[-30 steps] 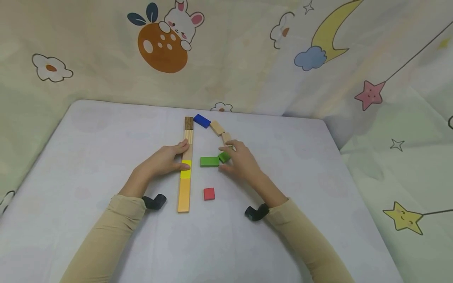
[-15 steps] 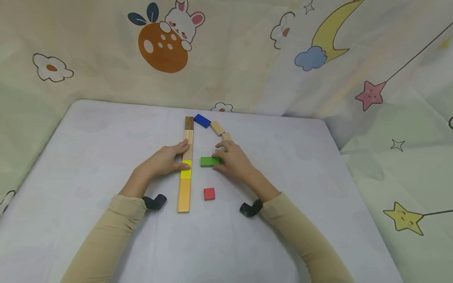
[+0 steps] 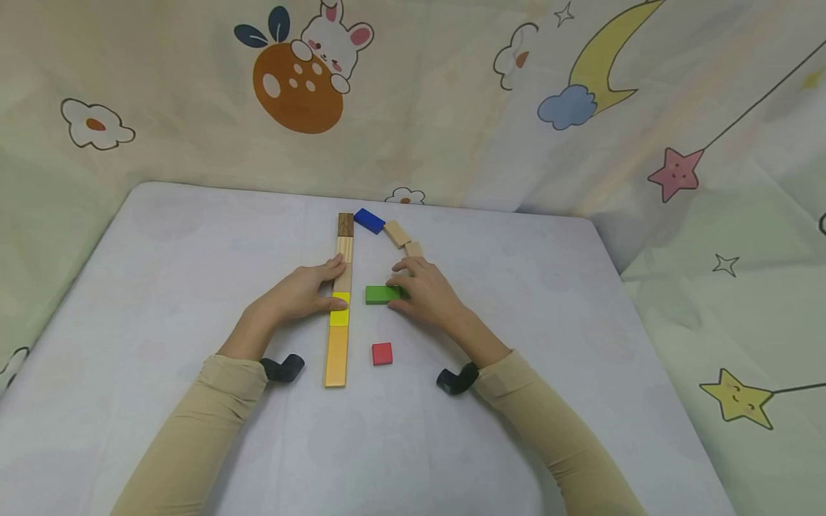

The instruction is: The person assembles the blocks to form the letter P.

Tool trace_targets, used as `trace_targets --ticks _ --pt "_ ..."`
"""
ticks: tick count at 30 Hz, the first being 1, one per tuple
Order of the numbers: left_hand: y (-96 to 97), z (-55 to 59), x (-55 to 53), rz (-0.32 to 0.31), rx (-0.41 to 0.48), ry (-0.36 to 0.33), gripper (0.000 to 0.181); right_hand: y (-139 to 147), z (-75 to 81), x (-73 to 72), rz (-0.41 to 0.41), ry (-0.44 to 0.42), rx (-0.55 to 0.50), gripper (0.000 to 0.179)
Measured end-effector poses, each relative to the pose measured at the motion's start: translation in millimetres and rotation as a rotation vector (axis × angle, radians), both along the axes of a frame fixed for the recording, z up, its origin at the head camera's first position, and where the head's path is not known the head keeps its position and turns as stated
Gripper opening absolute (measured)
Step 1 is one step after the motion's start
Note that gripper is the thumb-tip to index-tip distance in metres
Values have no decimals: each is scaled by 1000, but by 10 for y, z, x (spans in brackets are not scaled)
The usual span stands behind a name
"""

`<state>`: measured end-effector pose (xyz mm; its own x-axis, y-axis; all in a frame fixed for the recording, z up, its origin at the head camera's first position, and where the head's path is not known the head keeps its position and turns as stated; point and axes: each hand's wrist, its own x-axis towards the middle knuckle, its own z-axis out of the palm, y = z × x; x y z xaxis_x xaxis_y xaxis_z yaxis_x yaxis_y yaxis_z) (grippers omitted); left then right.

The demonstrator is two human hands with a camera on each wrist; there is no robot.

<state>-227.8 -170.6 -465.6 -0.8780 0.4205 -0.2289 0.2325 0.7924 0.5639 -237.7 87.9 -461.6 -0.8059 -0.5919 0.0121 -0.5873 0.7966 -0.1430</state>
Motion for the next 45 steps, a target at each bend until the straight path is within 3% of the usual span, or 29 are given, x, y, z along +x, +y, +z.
trace_targets --ticks 4,8,15,18,26,33,45 --pt "6 4 12 3 -7 -5 87 5 10 24 -19 1 6 42" --pt "15 -4 15 -3 -2 -3 87 35 90 187 -7 12 -26 41" --pt "-6 -10 5 9 -14 4 88 104 162 606 303 -43 -44 36" --pt "-19 -5 -1 8 -6 6 88 105 185 719 366 -74 -20 35" --pt "-29 -18 -6 8 -8 2 87 59 153 805 372 -116 20 33" --pt "-32 -29 -15 -6 -2 12 88 -26 112 805 398 -114 -24 37" --pt "-25 -17 -15 -22 -7 13 88 -248 141 693 280 -161 3 39"
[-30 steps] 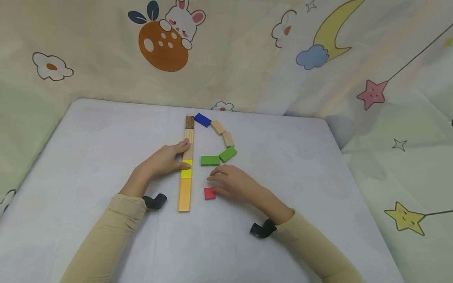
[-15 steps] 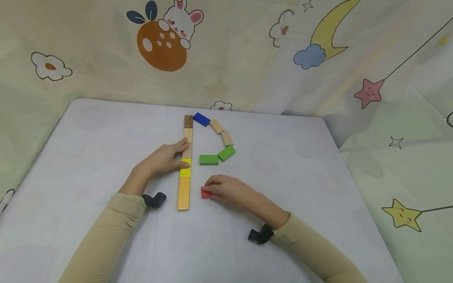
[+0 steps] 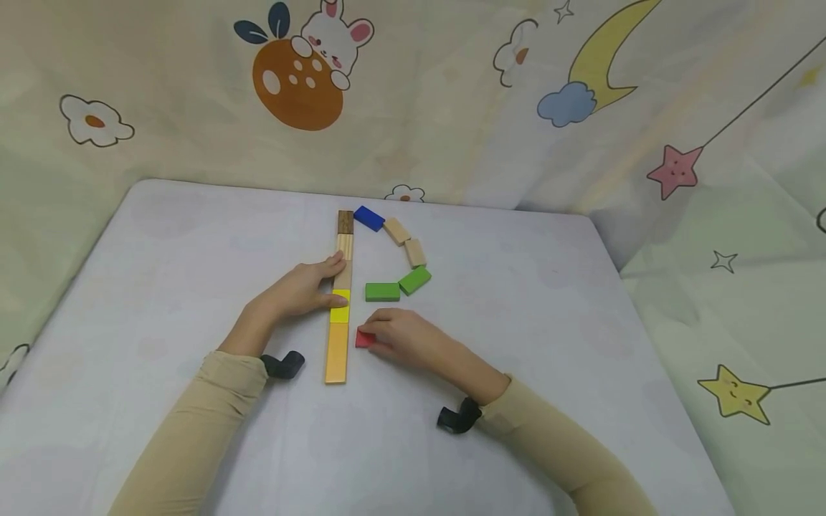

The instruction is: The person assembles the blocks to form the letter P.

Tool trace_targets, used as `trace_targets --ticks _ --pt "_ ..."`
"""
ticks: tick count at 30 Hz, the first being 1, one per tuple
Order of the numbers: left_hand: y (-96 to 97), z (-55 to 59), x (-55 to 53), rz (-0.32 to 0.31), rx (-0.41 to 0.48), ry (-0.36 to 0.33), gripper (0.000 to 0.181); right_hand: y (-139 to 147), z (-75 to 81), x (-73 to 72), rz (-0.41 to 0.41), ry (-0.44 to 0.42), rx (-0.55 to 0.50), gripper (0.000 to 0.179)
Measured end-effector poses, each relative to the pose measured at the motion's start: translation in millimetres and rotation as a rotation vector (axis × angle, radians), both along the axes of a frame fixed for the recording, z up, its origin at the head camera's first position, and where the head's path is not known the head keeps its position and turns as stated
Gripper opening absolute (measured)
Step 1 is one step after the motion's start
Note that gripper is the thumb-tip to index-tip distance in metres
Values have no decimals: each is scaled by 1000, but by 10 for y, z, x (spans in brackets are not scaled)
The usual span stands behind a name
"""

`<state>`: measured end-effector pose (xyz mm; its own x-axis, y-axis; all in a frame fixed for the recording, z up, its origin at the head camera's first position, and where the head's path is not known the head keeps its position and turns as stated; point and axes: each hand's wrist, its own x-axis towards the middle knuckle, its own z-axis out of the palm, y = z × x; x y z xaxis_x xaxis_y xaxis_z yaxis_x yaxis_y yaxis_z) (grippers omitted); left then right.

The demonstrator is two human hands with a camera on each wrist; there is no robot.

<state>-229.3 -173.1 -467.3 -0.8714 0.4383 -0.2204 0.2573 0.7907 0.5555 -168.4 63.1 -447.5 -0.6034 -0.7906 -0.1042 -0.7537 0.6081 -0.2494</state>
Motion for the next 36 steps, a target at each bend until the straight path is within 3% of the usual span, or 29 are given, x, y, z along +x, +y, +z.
trace_targets --ticks 13,21,36 --pt "4 18 8 -8 14 3 87 -112 96 -278 -87 27 -43 40" --pt "5 3 8 -2 10 7 88 -194 171 -483 -197 -11 -29 53" --pt "-4 28 12 1 7 0 87 -245 130 -632 -211 -27 -11 61"
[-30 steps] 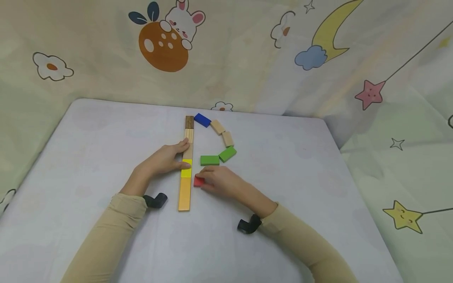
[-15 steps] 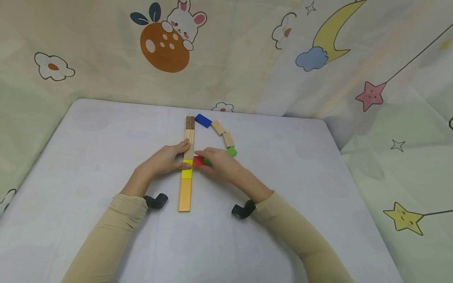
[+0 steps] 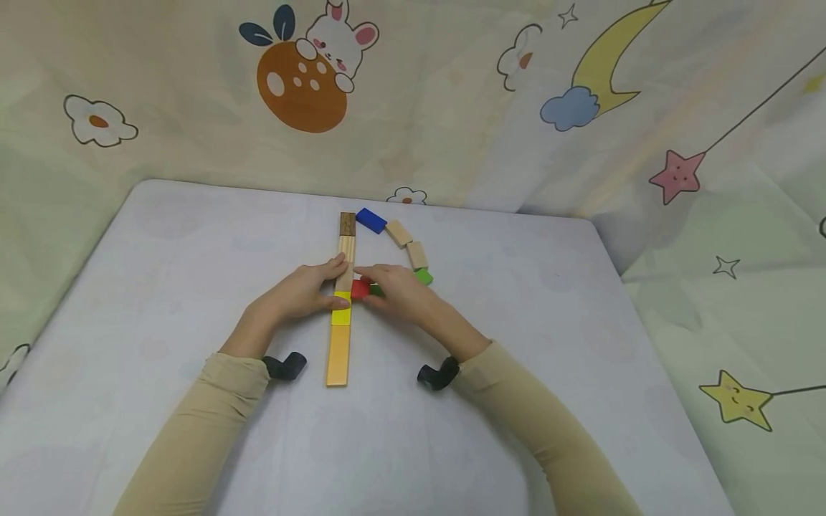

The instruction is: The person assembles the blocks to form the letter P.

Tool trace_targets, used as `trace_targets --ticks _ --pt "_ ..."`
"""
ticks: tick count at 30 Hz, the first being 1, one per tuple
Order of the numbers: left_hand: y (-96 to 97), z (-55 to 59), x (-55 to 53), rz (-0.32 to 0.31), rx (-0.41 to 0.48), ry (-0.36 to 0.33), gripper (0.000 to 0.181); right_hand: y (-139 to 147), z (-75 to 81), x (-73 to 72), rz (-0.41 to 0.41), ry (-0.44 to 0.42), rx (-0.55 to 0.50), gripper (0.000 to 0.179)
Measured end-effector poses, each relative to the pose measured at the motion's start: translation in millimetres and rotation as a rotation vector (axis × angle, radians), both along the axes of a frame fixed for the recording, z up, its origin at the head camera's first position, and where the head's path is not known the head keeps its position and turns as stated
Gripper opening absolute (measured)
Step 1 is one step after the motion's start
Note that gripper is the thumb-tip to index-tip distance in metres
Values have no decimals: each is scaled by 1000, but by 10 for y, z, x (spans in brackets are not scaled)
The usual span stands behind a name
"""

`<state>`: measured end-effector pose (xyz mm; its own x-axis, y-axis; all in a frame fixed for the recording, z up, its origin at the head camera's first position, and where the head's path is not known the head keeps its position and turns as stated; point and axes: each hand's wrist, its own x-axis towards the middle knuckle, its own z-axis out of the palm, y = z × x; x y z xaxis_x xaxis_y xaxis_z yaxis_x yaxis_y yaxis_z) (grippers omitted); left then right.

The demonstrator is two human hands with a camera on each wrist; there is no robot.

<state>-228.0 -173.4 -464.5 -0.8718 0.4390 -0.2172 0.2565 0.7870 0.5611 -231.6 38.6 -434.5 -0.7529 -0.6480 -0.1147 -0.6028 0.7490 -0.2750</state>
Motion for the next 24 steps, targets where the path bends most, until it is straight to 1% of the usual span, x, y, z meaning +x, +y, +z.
trace_targets --ticks 9,19,24 --pt "8 9 -12 7 -11 -12 89 -5 -5 -51 9 -14 -2 59" --pt "11 -15 -23 10 -15 -15 90 -45 18 -71 22 -20 45 59" --pt "-8 -34 -30 -1 -3 -2 90 -59 22 -84 37 -20 63 49"
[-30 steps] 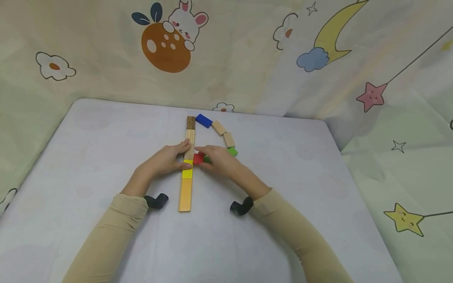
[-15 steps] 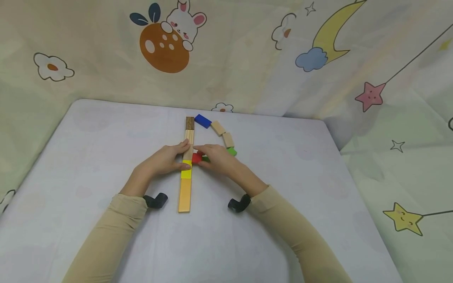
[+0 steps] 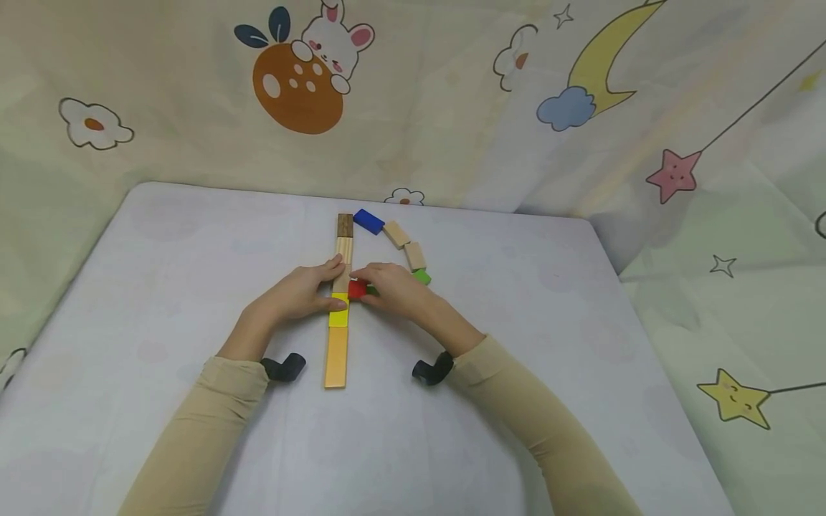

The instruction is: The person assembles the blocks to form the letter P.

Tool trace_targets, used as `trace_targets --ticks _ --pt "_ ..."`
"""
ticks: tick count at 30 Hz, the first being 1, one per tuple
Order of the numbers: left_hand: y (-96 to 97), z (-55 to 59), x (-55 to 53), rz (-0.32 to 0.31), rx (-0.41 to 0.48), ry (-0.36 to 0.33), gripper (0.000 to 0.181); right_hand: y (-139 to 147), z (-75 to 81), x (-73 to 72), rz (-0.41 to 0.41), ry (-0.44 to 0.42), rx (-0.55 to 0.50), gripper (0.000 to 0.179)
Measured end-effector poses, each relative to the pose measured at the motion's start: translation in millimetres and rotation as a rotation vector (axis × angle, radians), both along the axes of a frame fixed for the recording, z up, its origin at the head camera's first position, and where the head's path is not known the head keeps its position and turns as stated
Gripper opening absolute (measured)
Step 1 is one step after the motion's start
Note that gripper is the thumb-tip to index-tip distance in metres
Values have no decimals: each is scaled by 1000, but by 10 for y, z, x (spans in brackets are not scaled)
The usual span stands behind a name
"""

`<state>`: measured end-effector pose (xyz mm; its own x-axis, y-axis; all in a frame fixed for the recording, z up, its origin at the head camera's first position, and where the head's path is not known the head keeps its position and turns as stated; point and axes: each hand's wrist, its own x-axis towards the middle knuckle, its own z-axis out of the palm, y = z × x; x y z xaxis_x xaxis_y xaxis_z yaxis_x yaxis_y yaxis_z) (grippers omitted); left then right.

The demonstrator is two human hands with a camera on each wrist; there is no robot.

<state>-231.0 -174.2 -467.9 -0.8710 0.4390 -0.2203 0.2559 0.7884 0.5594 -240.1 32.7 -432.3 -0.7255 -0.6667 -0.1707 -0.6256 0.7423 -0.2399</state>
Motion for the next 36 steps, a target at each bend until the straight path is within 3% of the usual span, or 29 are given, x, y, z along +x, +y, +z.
trace_targets --ticks 5,36 --pt "-7 -4 3 -8 13 8 88 5 4 -4 28 13 -10 41" --pt "1 4 14 -5 15 11 86 60 -98 -4 30 -9 -4 43"
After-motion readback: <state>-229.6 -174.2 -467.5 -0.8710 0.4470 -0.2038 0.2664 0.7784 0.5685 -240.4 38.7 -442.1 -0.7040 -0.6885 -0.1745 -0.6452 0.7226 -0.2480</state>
